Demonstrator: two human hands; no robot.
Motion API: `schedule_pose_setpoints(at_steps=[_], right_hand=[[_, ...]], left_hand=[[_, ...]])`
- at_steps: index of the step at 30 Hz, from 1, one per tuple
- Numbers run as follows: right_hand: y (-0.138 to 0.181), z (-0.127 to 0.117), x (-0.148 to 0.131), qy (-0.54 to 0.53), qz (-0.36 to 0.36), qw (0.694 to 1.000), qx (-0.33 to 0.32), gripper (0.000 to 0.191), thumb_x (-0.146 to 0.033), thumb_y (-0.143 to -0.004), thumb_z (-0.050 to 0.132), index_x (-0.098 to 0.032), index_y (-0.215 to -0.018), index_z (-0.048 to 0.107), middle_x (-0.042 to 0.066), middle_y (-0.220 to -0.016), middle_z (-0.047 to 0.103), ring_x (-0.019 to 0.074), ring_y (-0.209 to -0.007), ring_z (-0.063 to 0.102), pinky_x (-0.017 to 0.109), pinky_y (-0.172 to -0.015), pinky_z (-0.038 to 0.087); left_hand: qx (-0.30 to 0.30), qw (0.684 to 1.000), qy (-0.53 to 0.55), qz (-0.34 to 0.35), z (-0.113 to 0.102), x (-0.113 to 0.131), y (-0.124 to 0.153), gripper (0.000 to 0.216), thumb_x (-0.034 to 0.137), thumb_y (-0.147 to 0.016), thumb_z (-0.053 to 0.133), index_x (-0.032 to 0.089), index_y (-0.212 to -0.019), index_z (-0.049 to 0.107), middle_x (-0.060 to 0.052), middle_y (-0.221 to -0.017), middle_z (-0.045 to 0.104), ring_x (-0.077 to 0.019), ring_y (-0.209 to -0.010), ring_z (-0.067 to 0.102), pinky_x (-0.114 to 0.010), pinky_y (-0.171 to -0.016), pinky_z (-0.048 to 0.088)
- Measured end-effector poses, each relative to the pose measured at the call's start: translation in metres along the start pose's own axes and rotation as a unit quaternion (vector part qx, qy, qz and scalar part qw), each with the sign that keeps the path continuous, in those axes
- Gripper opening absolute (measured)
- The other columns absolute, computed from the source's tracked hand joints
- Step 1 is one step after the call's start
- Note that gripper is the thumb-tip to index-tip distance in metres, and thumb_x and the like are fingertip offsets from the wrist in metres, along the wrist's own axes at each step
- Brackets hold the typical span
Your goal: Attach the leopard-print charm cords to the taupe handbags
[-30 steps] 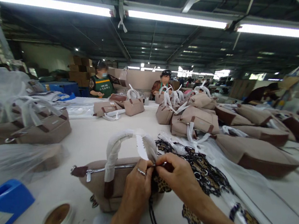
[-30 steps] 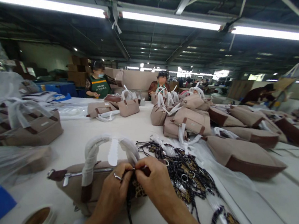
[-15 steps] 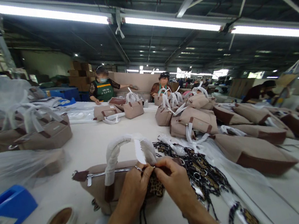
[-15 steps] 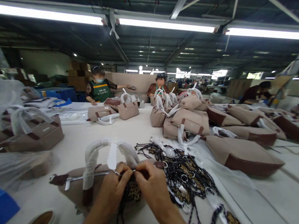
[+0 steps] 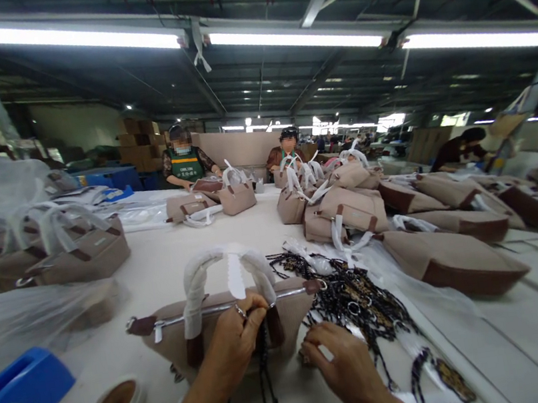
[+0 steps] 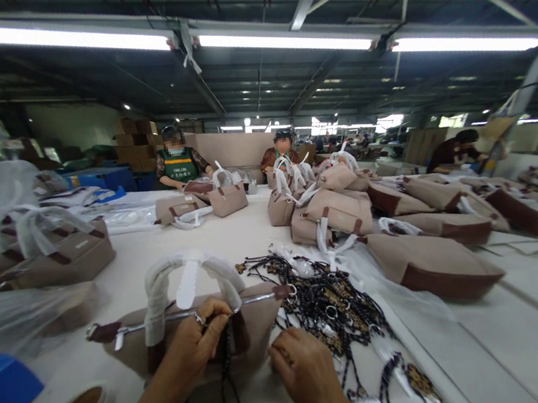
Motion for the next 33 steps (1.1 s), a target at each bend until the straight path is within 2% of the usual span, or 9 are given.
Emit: schedule_pose_setpoints(at_steps=[2,4,9,12,16,22,28,31,33], right_hand=[[-0.013,-0.016,-0.016,-0.037,0.018,0.998,0.037,0.014,-0.023,-0.085,0.056,-0.021,-0.073,0.064,0.003,-0.071,0.064,0.0179,-0.066,0.060,0.028,-0.064,0.046],[-0.034,-0.030,-0.036,-0.122,0.066,0.990,0.023,0.009,-0.025,-0.082,0.058,-0.020,-0.080,0.066,0.002,-0.072,0.066,0.0164,-0.062,0.061,0.027,-0.060,0.047],[-0.088,-0.034,-0.052,-0.338,0.174,0.902,-0.205,0.023,-0.016,-0.067,0.061,-0.018,-0.089,0.065,-0.002,-0.074,0.067,0.0132,-0.055,0.064,0.020,-0.045,0.048],[-0.103,-0.034,-0.045,-0.357,0.171,0.878,-0.268,0.025,-0.015,-0.064,0.062,-0.016,-0.088,0.068,-0.004,-0.067,0.067,0.0111,-0.053,0.062,0.020,-0.049,0.050],[-0.106,-0.034,-0.043,-0.395,0.140,0.844,-0.333,0.030,-0.017,-0.064,0.067,-0.017,-0.094,0.069,-0.003,-0.074,0.071,0.0108,-0.061,0.064,0.020,-0.057,0.053],[-0.106,-0.023,-0.040,-0.417,0.167,0.827,-0.338,0.033,-0.016,-0.059,0.070,-0.015,-0.092,0.062,-0.001,-0.074,0.071,0.0139,-0.061,0.067,0.024,-0.056,0.056],[-0.104,-0.016,-0.035,-0.390,0.202,0.842,-0.313,0.024,-0.011,-0.055,0.069,-0.014,-0.077,0.060,0.000,-0.061,0.071,0.0153,-0.057,0.068,0.025,-0.056,0.055],[-0.103,-0.013,-0.036,-0.384,0.214,0.851,-0.286,0.021,-0.011,-0.054,0.068,-0.015,-0.073,0.059,0.000,-0.060,0.071,0.0155,-0.056,0.067,0.024,-0.055,0.054],[-0.102,-0.012,-0.036,-0.387,0.219,0.855,-0.268,0.019,-0.010,-0.054,0.066,-0.015,-0.071,0.058,0.000,-0.058,0.070,0.0159,-0.056,0.067,0.025,-0.055,0.055]], left_hand=[[0.004,1.000,-0.021,0.007,0.002,0.001,0.000,0.020,0.031,-0.091,0.043,0.022,-0.080,0.057,0.005,-0.060,0.052,-0.0131,-0.053,0.047,-0.023,-0.052,0.038],[0.006,0.999,-0.038,0.019,0.003,0.003,0.001,0.020,0.030,-0.091,0.044,0.022,-0.080,0.058,0.003,-0.065,0.057,-0.0144,-0.059,0.052,-0.024,-0.058,0.041],[-0.004,0.998,-0.045,0.040,0.002,0.005,0.005,0.024,0.031,-0.094,0.041,0.022,-0.078,0.057,0.002,-0.068,0.056,-0.0154,-0.065,0.053,-0.024,-0.062,0.041],[-0.002,0.998,-0.046,0.047,0.000,0.002,0.006,0.025,0.031,-0.094,0.041,0.022,-0.077,0.056,0.001,-0.071,0.055,-0.0160,-0.067,0.052,-0.025,-0.064,0.040],[0.003,0.998,-0.032,0.048,-0.001,0.000,0.005,0.022,0.030,-0.094,0.043,0.021,-0.078,0.057,-0.003,-0.083,0.058,-0.0196,-0.082,0.055,-0.030,-0.077,0.042],[-0.004,0.998,0.011,0.054,-0.001,0.001,0.003,0.022,0.028,-0.093,0.046,0.021,-0.076,0.059,-0.003,-0.087,0.056,-0.0197,-0.087,0.055,-0.032,-0.083,0.041],[-0.022,0.997,0.046,0.059,-0.005,0.002,0.000,0.018,0.025,-0.089,0.049,0.020,-0.076,0.059,-0.003,-0.083,0.060,-0.0190,-0.084,0.057,-0.031,-0.080,0.042],[-0.010,0.999,0.048,0.014,-0.007,0.003,-0.002,0.007,0.024,-0.084,0.053,0.020,-0.083,0.058,-0.002,-0.084,0.063,-0.0199,-0.083,0.057,-0.031,-0.079,0.042],[0.010,0.998,0.045,-0.038,-0.007,0.004,-0.005,0.009,0.026,-0.082,0.054,0.020,-0.088,0.057,-0.002,-0.083,0.064,-0.0205,-0.080,0.058,-0.032,-0.077,0.043]])
Point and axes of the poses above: each hand's wrist, its own y-axis away from the middle knuckle, its own z-axis out of the palm, x = y × z, the point moved 1 cm from there along -y, towards the middle knuckle
